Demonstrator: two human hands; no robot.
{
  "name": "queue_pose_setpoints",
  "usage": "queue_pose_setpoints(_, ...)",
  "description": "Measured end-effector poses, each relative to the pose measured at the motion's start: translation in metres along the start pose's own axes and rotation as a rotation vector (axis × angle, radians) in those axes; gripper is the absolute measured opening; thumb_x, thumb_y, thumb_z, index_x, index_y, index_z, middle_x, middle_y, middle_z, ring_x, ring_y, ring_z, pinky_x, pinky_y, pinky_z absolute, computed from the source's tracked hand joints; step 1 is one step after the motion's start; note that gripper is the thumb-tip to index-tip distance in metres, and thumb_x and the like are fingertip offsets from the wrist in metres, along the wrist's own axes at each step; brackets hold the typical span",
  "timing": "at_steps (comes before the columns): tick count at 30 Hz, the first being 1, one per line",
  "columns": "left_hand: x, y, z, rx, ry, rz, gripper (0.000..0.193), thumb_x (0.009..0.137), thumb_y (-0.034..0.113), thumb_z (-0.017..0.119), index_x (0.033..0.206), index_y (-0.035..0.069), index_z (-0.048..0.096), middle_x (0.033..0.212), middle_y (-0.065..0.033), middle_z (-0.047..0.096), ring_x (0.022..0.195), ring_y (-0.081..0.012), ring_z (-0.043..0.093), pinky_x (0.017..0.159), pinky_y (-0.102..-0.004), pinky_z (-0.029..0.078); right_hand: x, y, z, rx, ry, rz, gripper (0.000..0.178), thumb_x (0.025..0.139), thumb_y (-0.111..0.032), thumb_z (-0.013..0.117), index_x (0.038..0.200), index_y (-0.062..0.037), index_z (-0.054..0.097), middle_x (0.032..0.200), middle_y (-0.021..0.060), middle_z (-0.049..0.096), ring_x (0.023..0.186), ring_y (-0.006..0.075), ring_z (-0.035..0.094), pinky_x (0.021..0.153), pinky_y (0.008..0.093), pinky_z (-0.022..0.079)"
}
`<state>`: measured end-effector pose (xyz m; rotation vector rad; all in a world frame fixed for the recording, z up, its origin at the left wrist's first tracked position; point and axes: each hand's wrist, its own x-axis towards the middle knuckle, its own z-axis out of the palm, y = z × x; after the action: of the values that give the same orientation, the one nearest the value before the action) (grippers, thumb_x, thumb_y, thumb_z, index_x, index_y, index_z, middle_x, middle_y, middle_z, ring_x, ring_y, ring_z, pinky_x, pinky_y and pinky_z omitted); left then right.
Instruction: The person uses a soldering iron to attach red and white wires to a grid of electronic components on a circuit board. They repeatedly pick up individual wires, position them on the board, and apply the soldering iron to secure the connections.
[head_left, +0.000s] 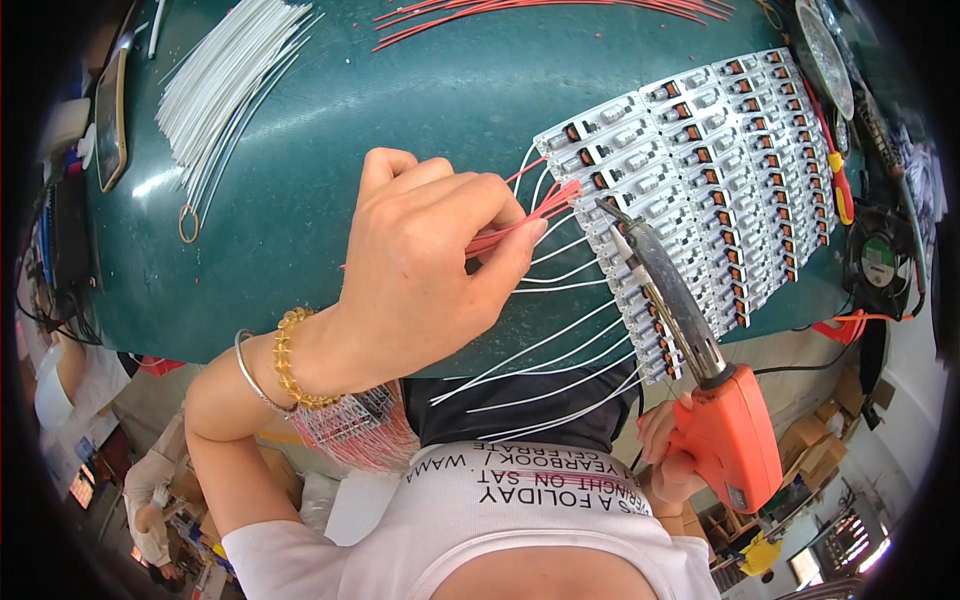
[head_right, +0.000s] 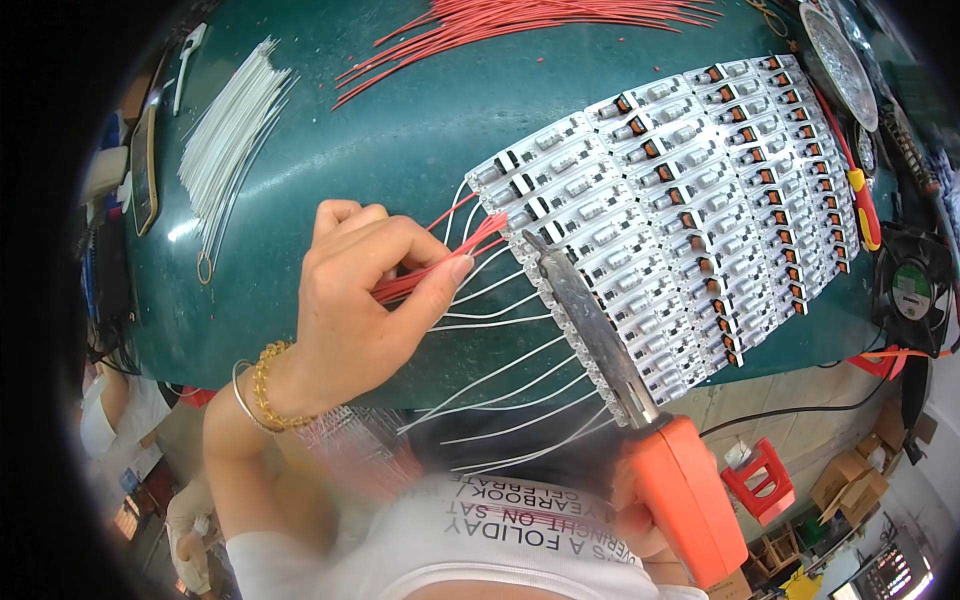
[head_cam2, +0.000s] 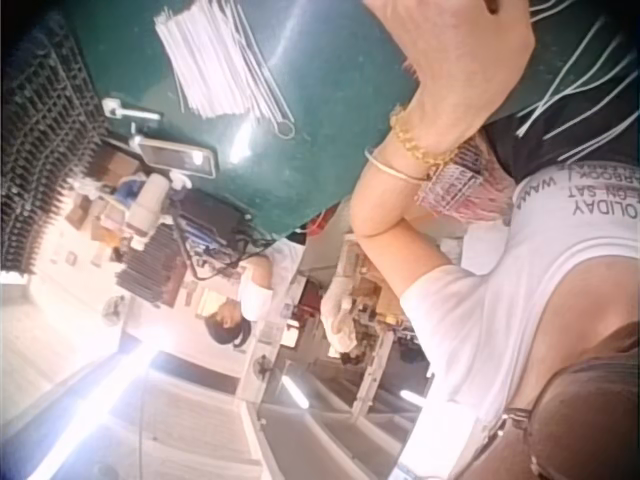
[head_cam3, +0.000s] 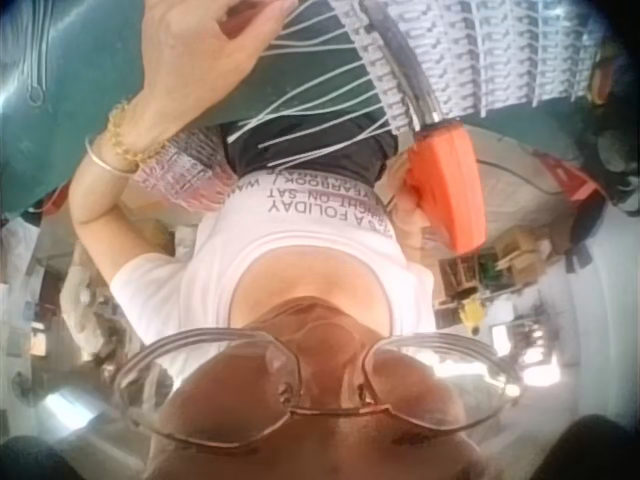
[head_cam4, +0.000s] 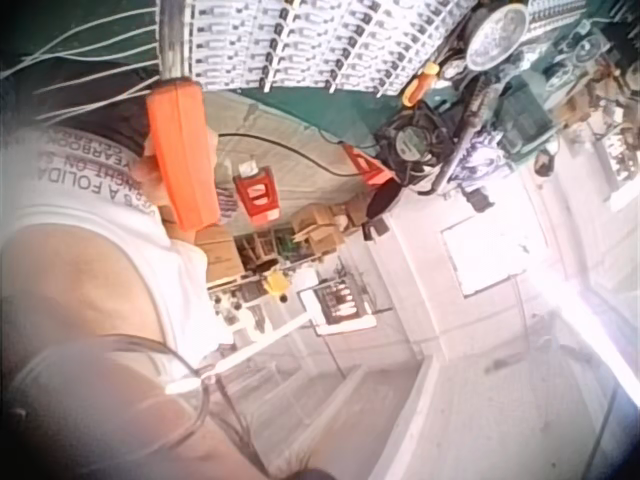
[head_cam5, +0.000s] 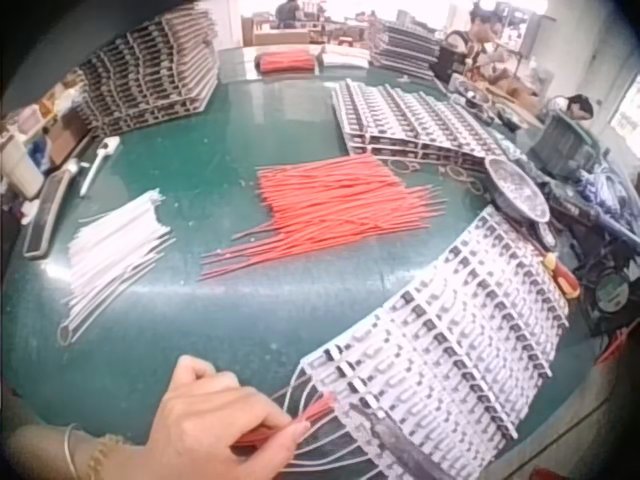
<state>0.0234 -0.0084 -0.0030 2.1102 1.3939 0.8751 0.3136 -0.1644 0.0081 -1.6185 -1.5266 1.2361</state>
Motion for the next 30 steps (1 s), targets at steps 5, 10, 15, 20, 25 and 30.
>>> queue_pose_setpoints(5,0.001,0.002,-0.002,0.019,-0.011,-0.003,0.015,0.078,0.008,0.077,0.072,0.008,0.064,0.059,0.0010,0.055,0.054,-0.0159,0.043,0.070,-0.0323,0.033,-0.006,0.017,0.017,0.129,0.165,-0.095,0.084,0.086,-0.067,0.059,0.132,0.0026,0.048,0.052,-0.0039,0.044,0.043,0.0103,0.044,0.049,0.0267,0.040)
queue_pose_setpoints(10,0.007,-0.007,-0.006,0.130,0.227,0.224,0.006,0.078,0.002,0.076,0.080,0.004,0.071,0.063,-0.0017,0.061,0.055,-0.0168,0.047,0.066,-0.0334,0.039,0.009,-0.005,0.023,0.332,0.191,-0.088,0.082,0.087,-0.062,0.062,0.133,0.0043,0.047,0.051,-0.0023,0.045,0.041,0.0110,0.043,0.047,0.0265,0.039)
queue_pose_setpoints(15,-0.002,0.013,-0.011,-0.047,0.055,-0.023,0.006,0.079,0.004,0.077,0.080,0.004,0.070,0.069,-0.0020,0.063,0.061,-0.0145,0.050,0.061,-0.0283,0.038,0.013,-0.011,0.023,0.435,0.226,-0.088,0.081,0.087,-0.060,0.064,0.133,0.0052,0.047,0.051,-0.0007,0.046,0.040,0.0118,0.042,0.045,0.0267,0.038)
queue_pose_setpoints(20,-0.009,0.013,0.004,0.007,0.018,-0.045,0.013,0.081,0.006,0.076,0.074,0.006,0.065,0.065,-0.0012,0.058,0.060,-0.0153,0.049,0.069,-0.0303,0.035,0.006,-0.005,0.023,0.414,0.234,-0.086,0.083,0.086,-0.062,0.064,0.131,0.0055,0.048,0.051,-0.0009,0.046,0.040,0.0116,0.042,0.045,0.0265,0.038)
queue_pose_setpoints(25,-0.011,0.013,0.005,-0.006,0.008,-0.014,0.013,0.080,0.006,0.076,0.073,0.006,0.065,0.065,-0.0015,0.058,0.059,-0.0166,0.050,0.073,-0.0318,0.034,-0.016,0.031,0.014,0.451,0.216,-0.018,0.084,0.085,-0.065,0.063,0.130,0.0043,0.049,0.051,-0.0024,0.046,0.041,0.0111,0.044,0.046,0.0267,0.039)
queue_pose_setpoints(30,-0.011,0.010,0.005,-0.024,-0.005,0.000,0.013,0.080,0.006,0.075,0.073,0.007,0.065,0.065,-0.0010,0.058,0.059,-0.0161,0.050,0.072,-0.0316,0.034,-0.004,0.008,0.013,0.160,0.106,-0.037,0.069,0.082,-0.060,0.062,0.113,0.0005,0.054,0.054,-0.0018,0.048,0.045,0.0134,0.047,0.049,0.0290,0.041)
